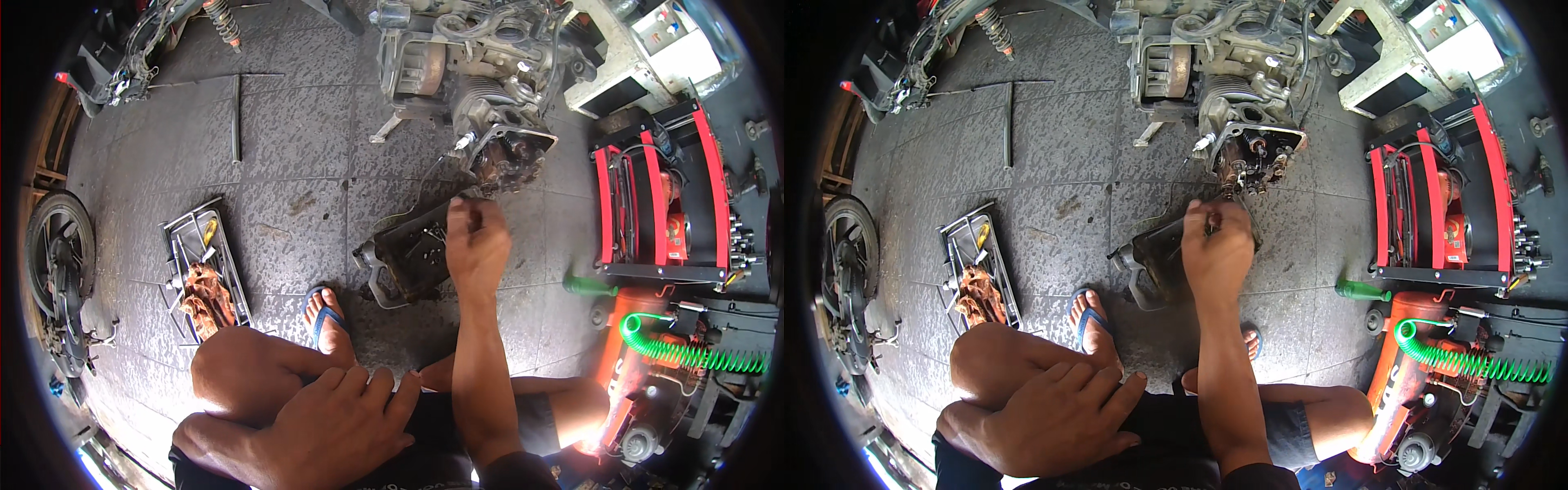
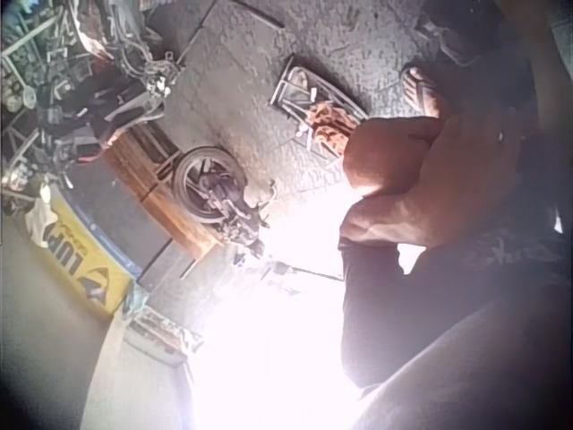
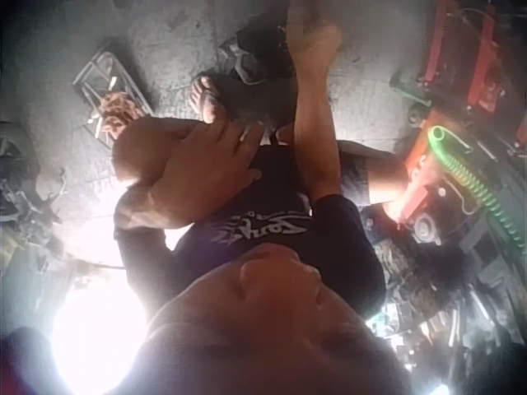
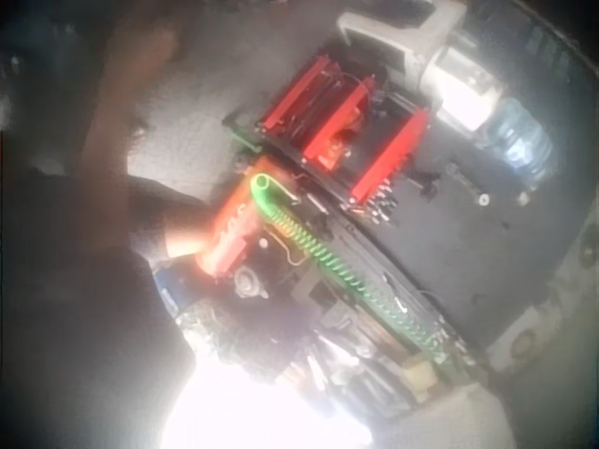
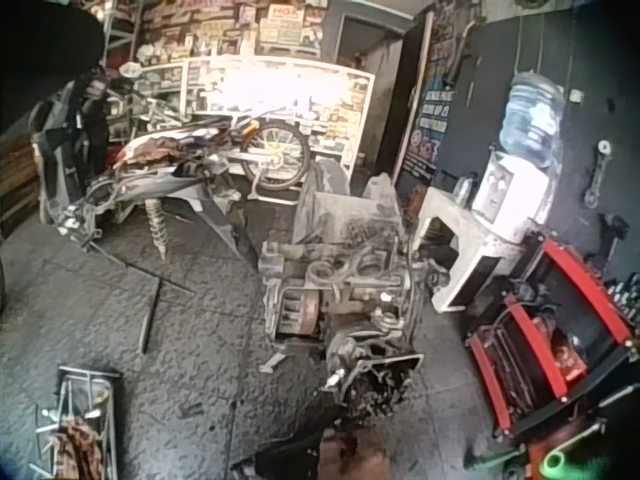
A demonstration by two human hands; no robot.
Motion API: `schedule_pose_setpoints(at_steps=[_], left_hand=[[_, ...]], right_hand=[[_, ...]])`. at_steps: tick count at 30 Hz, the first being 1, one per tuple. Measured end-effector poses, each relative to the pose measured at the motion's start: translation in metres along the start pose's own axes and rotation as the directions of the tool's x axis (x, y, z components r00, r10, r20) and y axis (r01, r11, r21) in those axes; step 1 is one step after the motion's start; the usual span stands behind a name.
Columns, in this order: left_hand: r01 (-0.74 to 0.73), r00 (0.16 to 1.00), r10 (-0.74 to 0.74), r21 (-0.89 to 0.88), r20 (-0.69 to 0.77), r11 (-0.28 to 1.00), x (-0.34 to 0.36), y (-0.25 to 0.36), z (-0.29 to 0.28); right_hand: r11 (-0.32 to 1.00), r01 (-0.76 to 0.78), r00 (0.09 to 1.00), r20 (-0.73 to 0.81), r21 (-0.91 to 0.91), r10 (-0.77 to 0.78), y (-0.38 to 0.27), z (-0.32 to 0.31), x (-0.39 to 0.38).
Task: The person pours liquid from a bottle onto their hands and a small tray, wipes their hands with a cloth, applies grease or sealant from a tube to a part, and picks up small metal components from a tray to place them onto the motorcycle engine.
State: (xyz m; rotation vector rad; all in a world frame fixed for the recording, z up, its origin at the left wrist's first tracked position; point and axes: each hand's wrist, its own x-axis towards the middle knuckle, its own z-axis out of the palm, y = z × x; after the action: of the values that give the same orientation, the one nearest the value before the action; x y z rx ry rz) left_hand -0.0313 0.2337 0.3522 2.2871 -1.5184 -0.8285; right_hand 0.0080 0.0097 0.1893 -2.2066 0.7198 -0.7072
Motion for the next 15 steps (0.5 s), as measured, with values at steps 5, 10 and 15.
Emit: schedule_pose_setpoints(at_steps=[5,10,15], left_hand=[[-0.001,1.0,0.001,0.007,0.006,1.0,0.0,0.003,-0.007],[0.006,1.0,-0.006,0.02,-0.002,1.0,-0.001,0.0,-0.005],[-0.03,0.999,0.03,0.026,-0.015,0.999,-0.002,-0.002,-0.002]], right_hand=[[0.998,-0.046,0.994,-0.101,0.053,0.051,0.01,0.006,0.019],[0.948,-0.24,0.97,0.014,0.21,0.242,0.007,0.002,0.017],[0.992,-0.094,0.995,0.019,0.084,0.093,0.01,-0.002,0.013]])
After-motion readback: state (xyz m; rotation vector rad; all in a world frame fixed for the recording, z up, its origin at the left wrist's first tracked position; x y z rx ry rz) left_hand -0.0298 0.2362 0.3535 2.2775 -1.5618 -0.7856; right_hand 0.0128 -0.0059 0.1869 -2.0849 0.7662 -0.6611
